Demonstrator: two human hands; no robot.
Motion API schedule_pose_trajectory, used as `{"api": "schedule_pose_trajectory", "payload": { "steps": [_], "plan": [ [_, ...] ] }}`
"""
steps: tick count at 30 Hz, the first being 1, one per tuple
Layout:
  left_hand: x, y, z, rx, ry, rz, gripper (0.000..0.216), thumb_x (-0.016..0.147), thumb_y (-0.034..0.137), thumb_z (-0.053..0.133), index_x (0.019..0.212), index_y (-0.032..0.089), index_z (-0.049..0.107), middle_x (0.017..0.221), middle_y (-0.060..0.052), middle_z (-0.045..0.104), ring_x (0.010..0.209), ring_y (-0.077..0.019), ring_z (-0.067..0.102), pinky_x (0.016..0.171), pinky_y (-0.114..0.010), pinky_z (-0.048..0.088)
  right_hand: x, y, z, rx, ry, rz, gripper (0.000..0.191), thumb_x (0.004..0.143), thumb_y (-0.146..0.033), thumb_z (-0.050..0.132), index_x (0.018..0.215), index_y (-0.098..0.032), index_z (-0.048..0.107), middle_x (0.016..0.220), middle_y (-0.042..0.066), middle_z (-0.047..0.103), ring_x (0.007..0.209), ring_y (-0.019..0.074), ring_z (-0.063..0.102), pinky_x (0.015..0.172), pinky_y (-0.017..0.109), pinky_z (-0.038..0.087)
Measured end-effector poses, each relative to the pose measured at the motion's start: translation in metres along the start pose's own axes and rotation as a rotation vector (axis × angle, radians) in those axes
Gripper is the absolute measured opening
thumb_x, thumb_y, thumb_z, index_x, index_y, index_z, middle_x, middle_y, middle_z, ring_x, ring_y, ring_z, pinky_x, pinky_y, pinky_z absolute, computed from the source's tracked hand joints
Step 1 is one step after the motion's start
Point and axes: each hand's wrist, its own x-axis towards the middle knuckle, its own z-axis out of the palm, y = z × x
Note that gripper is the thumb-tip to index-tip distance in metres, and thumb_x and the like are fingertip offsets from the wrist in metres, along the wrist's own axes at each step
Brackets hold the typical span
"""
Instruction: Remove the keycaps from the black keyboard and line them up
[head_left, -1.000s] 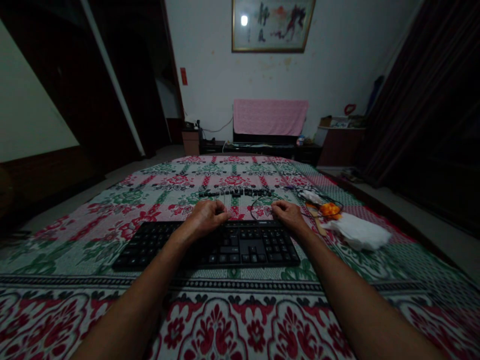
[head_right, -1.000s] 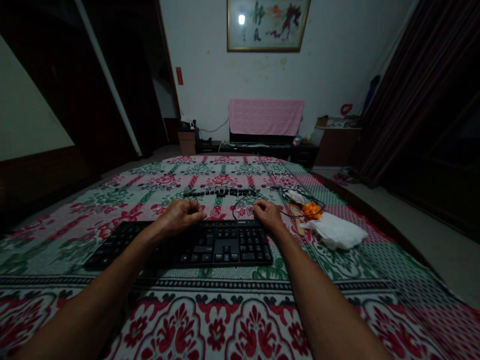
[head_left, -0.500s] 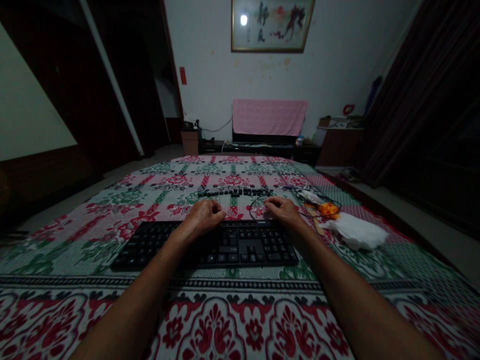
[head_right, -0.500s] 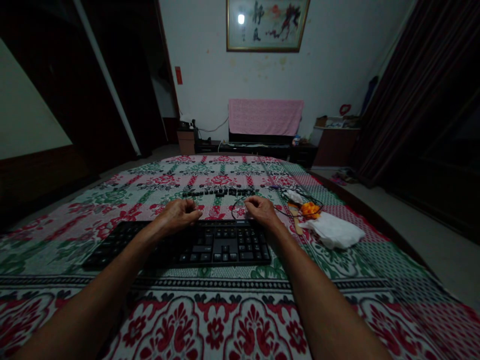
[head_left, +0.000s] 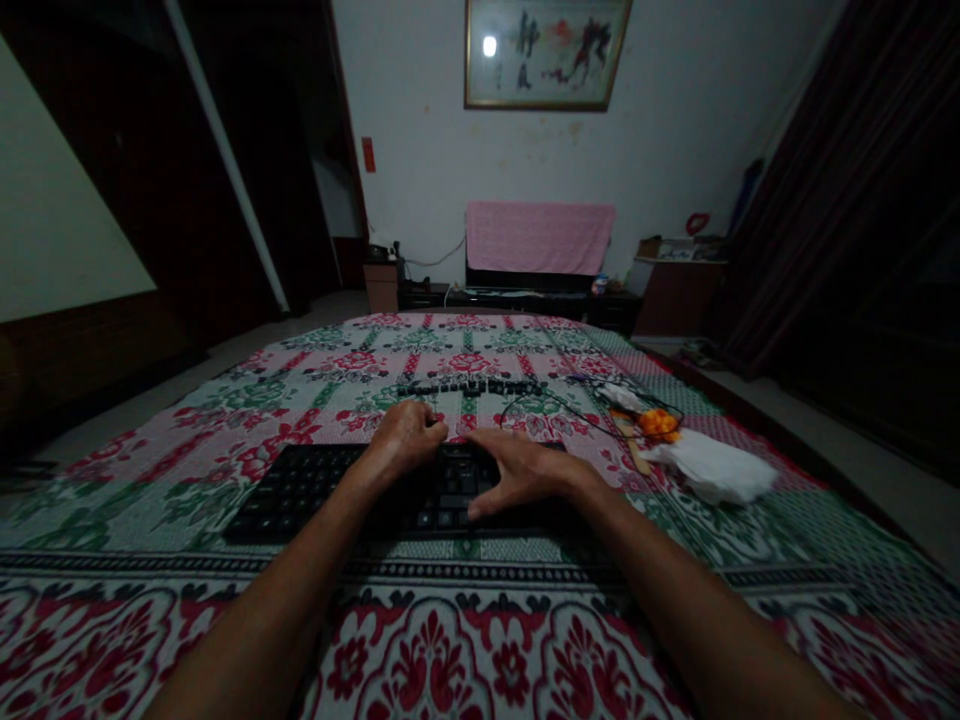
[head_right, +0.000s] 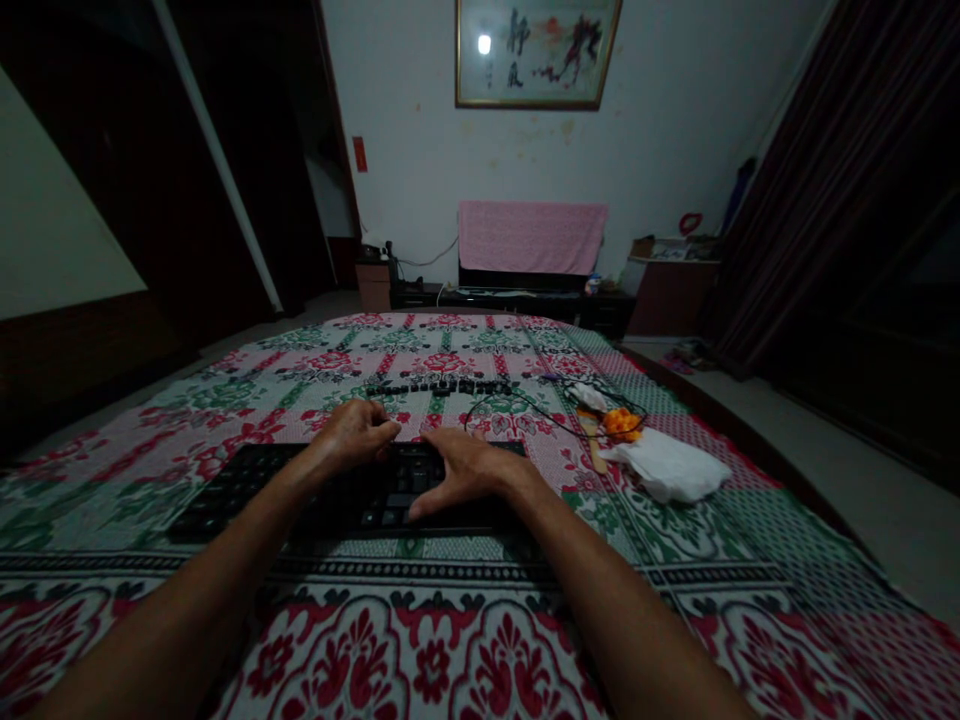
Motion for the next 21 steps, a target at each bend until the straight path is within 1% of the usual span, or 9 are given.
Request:
{"api": "schedule_pose_trajectory", "payload": {
  "steps": [2, 4, 6, 8, 10, 12, 17, 21],
  "plan": [
    [0.001, -0.001, 0.002, -0.005, 0.021, -0.005, 0.028, 0.07, 0.033, 0.045, 0.068, 0.014, 0.066, 0.052, -0.003, 0.06, 0.056, -0.015, 0.054, 0.049, -0.023, 0.031, 0.002, -0.004, 0.005, -0.049, -0.034, -0.016, 0.107, 0.047, -0.062, 0.07, 0.136, -0.02, 0.029, 0.139, 0.014, 0.033, 0.128, 0.0332, 0.026, 0.105, 0.05, 0.014],
    [0.001, -0.002, 0.003, -0.001, 0.045, -0.004, 0.027, 0.069, 0.032, 0.045, 0.066, 0.014, 0.065, 0.053, -0.003, 0.06, 0.057, -0.0151, 0.054, 0.05, -0.023, 0.031, 0.004, -0.007, 0.01, -0.09, -0.059, -0.016, 0.115, 0.044, -0.062, 0.07, 0.139, -0.019, 0.021, 0.143, 0.015, 0.023, 0.131, 0.0344, 0.016, 0.105, 0.053, 0.006],
    [0.002, -0.002, 0.005, 0.012, 0.071, 0.005, 0.026, 0.068, 0.032, 0.046, 0.062, 0.015, 0.063, 0.054, -0.004, 0.06, 0.057, -0.0148, 0.054, 0.05, -0.023, 0.031, 0.005, -0.009, 0.012, -0.11, -0.076, -0.004, 0.118, 0.044, -0.063, 0.07, 0.14, -0.019, 0.018, 0.144, 0.016, 0.02, 0.131, 0.0351, 0.015, 0.105, 0.055, 0.007],
    [0.002, 0.0, 0.007, 0.021, 0.098, 0.021, 0.025, 0.068, 0.031, 0.045, 0.059, 0.015, 0.062, 0.055, -0.004, 0.061, 0.057, -0.0144, 0.054, 0.051, -0.023, 0.032, 0.005, -0.01, 0.011, -0.12, -0.082, 0.016, 0.119, 0.043, -0.064, 0.069, 0.139, -0.017, 0.017, 0.141, 0.017, 0.024, 0.129, 0.0358, 0.019, 0.104, 0.055, 0.01],
    [0.002, 0.002, 0.009, 0.022, 0.128, 0.035, 0.024, 0.068, 0.03, 0.045, 0.061, 0.014, 0.063, 0.056, -0.004, 0.061, 0.057, -0.0142, 0.054, 0.052, -0.023, 0.032, 0.004, -0.011, 0.009, -0.129, -0.079, 0.034, 0.119, 0.043, -0.063, 0.069, 0.139, -0.015, 0.017, 0.139, 0.019, 0.027, 0.128, 0.0363, 0.022, 0.103, 0.055, 0.013],
    [0.002, 0.004, 0.011, 0.014, 0.147, 0.044, 0.023, 0.068, 0.029, 0.046, 0.065, 0.014, 0.064, 0.055, -0.004, 0.061, 0.057, -0.0144, 0.055, 0.052, -0.023, 0.033, 0.002, -0.011, 0.007, -0.134, -0.085, 0.051, 0.12, 0.044, -0.063, 0.069, 0.139, -0.013, 0.017, 0.139, 0.02, 0.027, 0.128, 0.0366, 0.021, 0.103, 0.054, 0.013],
    [0.003, 0.003, 0.015, -0.026, 0.14, 0.07, 0.022, 0.068, 0.027, 0.046, 0.064, 0.015, 0.064, 0.052, -0.003, 0.061, 0.056, -0.0146, 0.055, 0.051, -0.022, 0.034, 0.0, -0.012, 0.007, -0.161, -0.113, 0.086, 0.123, 0.043, -0.065, 0.068, 0.14, -0.01, 0.016, 0.142, 0.022, 0.02, 0.131, 0.0379, 0.013, 0.104, 0.056, 0.005],
    [0.006, -0.003, 0.016, -0.068, 0.098, 0.044, 0.024, 0.069, 0.031, 0.046, 0.063, 0.015, 0.063, 0.051, -0.002, 0.061, 0.056, -0.0143, 0.056, 0.051, -0.021, 0.035, 0.002, -0.01, 0.01, -0.161, -0.09, 0.083, 0.122, 0.041, -0.066, 0.068, 0.138, -0.01, 0.02, 0.142, 0.023, 0.019, 0.131, 0.0391, 0.014, 0.104, 0.056, 0.005]
  ]
}}
